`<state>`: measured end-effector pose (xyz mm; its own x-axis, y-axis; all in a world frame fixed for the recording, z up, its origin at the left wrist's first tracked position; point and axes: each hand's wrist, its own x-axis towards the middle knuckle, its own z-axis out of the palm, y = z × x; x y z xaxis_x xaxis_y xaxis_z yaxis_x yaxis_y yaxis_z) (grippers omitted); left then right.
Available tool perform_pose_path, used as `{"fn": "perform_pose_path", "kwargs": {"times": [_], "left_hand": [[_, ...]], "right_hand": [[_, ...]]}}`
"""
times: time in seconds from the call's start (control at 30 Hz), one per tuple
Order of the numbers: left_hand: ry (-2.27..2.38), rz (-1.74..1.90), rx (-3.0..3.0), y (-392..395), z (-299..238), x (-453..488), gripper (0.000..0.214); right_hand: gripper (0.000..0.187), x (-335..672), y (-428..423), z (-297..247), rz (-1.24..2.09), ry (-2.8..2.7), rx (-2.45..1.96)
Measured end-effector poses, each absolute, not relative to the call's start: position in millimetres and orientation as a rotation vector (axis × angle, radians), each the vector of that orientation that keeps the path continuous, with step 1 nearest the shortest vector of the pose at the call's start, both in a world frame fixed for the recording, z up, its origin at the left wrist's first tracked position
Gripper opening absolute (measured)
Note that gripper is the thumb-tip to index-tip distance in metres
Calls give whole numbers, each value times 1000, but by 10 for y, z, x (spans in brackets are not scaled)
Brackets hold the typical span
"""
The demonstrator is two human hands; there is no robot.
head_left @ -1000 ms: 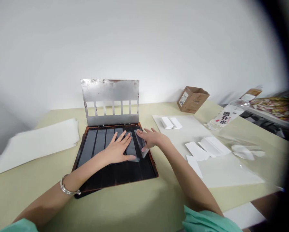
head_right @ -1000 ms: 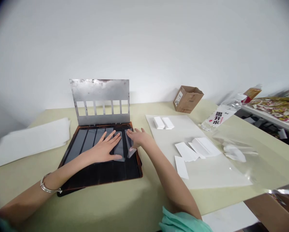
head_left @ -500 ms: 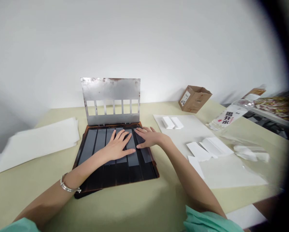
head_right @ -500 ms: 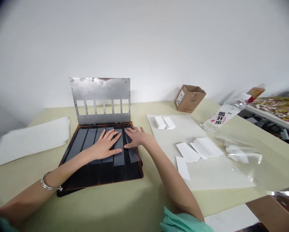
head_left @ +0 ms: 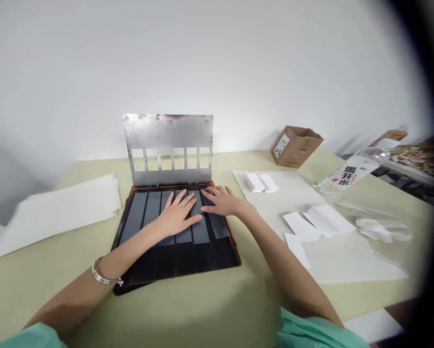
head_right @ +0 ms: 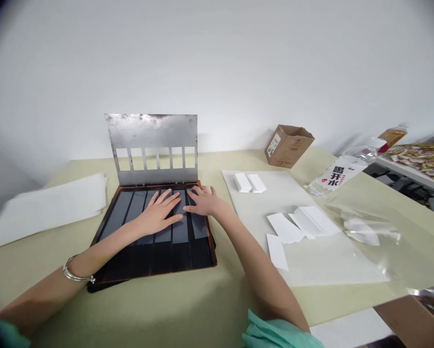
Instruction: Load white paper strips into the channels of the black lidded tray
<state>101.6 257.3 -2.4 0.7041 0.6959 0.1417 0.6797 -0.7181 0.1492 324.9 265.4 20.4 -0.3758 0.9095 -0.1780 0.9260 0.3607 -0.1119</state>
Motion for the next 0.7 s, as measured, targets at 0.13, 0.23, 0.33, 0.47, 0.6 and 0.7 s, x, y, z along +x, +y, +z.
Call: {"fn": "perform_pose_path", "kwargs": {"times": [0.13, 0.23, 0.33, 0.47, 0.6, 0.7], "left_hand": [[1165, 302, 2811, 2582, -36, 1011, 53], [1180, 299, 2799, 2588, -39, 1007, 53], [1189, 281, 2788, 2597, -50, 1004, 54], [1199, 251, 2774, 2612, -71, 1003, 55], [1207, 240, 2768, 2617, -76, 999, 56], [1210, 247, 2772, 2607, -70, 999, 56]], "right_hand": [[53, 3233, 2652, 192, -286, 2526, 1709], [53, 3227, 2651, 190, -286, 2526, 1704], [53, 3227, 2651, 197, -293, 2518, 1701], [55, 3224, 2649, 207, -307, 2506, 1699], [55, 3226, 2651, 203, -306, 2507, 1702], [54, 3233, 2653, 201, -292, 2518, 1705]]}}
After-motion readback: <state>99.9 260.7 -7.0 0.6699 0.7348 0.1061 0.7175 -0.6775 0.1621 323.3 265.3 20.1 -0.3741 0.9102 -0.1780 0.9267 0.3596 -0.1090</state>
